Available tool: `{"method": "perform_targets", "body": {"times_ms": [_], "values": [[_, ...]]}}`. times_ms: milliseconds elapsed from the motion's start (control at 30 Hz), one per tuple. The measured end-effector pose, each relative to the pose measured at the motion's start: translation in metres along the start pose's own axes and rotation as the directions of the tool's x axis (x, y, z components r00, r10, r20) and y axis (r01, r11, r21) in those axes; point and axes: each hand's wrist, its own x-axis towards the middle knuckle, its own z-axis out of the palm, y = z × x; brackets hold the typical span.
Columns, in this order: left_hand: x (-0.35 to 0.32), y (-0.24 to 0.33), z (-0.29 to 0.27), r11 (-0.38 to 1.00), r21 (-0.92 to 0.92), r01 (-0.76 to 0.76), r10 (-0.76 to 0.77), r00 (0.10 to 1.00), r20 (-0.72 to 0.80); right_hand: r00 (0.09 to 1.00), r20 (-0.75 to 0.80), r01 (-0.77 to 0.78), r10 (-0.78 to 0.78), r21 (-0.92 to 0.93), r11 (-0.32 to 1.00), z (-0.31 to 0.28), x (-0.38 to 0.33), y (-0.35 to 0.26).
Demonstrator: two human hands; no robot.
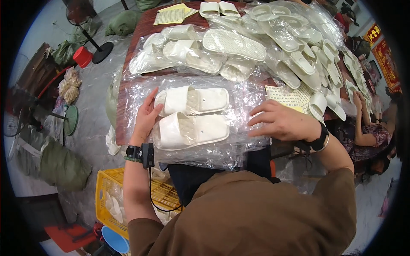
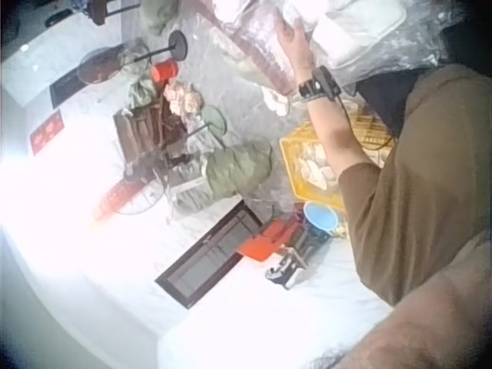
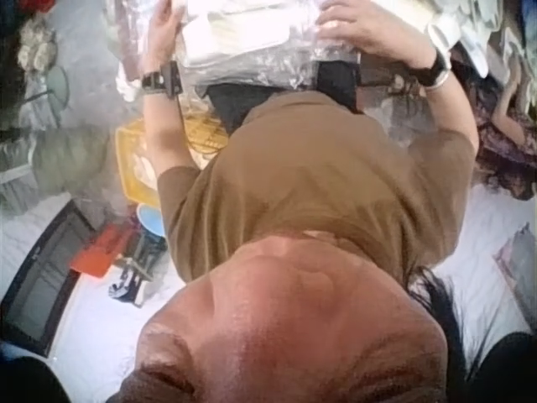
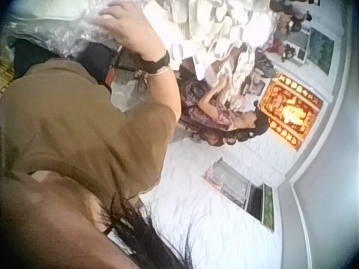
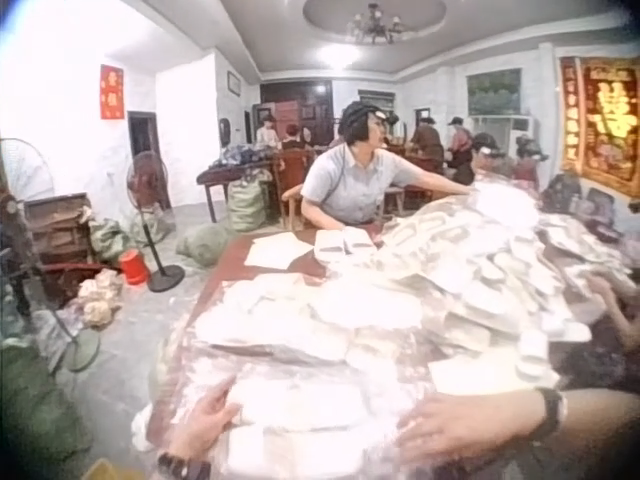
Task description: Packaging pairs of white slippers into clear plastic bags and sorting them into a yellow bin.
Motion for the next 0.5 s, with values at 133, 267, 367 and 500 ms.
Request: {"method": "perform_targets", "body": {"times_ms": [133, 267, 367, 500], "values": [[0.003, -0.010, -0.006, 0.775, 0.578, -0.257, 0.268, 0.961, 0.069, 0.982, -0.140, -0.141, 0.126, -0.099, 0.985, 0.001, -0.039, 0.004], [0.003, -0.008, -0.009, 0.679, 0.696, -0.234, 0.253, 0.964, 0.077, 0.864, -0.182, -0.484, 0.470, -0.034, 0.875, 0.025, -0.058, -0.003], [-0.002, -0.009, -0.010, 0.735, 0.644, -0.214, 0.252, 0.967, 0.034, 0.599, -0.180, -0.567, 0.780, 0.593, 0.571, 0.043, -0.032, -0.012], [0.005, -0.010, -0.003, 0.705, 0.680, -0.203, 0.235, 0.971, 0.047, 0.470, 0.183, -0.547, 0.863, 0.828, 0.122, 0.074, -0.012, -0.013]]}}
